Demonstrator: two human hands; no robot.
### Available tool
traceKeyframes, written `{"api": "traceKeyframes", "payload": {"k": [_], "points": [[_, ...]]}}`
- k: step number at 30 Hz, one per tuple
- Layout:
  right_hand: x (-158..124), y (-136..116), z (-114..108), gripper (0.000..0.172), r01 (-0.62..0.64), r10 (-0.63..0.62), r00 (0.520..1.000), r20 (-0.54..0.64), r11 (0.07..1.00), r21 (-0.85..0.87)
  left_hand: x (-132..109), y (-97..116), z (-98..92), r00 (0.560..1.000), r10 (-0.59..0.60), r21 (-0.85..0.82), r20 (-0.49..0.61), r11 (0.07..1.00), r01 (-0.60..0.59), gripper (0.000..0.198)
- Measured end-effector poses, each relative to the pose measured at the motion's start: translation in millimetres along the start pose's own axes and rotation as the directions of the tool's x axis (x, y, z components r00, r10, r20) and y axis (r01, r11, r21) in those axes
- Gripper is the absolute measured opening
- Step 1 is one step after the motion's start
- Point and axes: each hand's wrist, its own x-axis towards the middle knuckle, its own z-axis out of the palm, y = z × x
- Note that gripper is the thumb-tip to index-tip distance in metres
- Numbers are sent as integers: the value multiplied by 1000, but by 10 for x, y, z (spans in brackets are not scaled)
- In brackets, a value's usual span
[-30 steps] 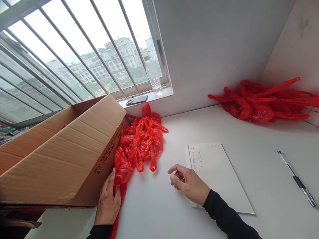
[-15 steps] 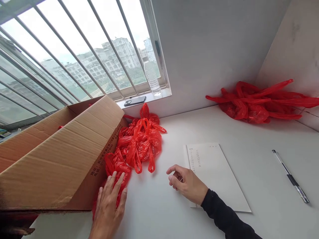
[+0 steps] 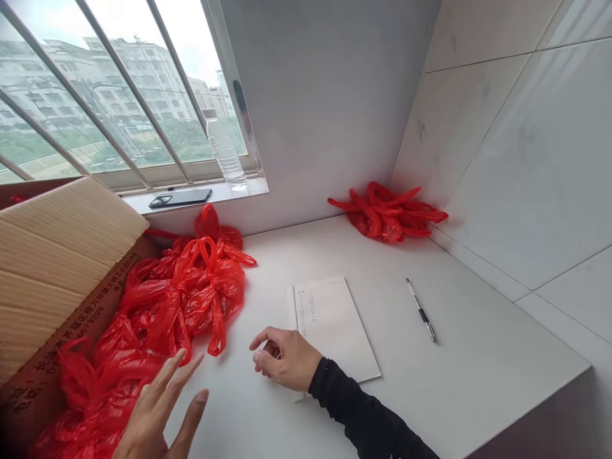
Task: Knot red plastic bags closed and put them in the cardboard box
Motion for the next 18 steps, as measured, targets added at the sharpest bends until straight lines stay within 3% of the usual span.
{"api": "traceKeyframes", "payload": {"k": [4, 6, 9, 11, 14, 18], "points": [[36, 34, 6, 16, 24, -24, 1000, -8, 999, 49, 222, 390, 228, 995, -47, -368, 91, 926, 77, 42], [71, 49, -6, 19, 29, -25, 999, -30, 989, 143, 379, 530, 344, 990, -69, -571, 124, 811, 128, 35], [127, 52, -48, 34, 34, -11, 996, -85, 961, 275, 606, 673, 502, 962, -198, -794, 188, 546, 268, 36], [152, 35, -92, 40, 51, -8, 989, -149, 956, 290, 701, 717, 591, 933, -275, -876, 233, 357, 324, 38], [166, -2, -206, 39, 98, -10, 954, -301, 955, 279, 735, 708, 671, 916, -282, -933, 286, 137, 333, 39], [186, 15, -567, 34, 132, 13, 837, -546, 965, 226, 709, 625, 671, 904, -197, -924, 381, -104, 367, 37]]}}
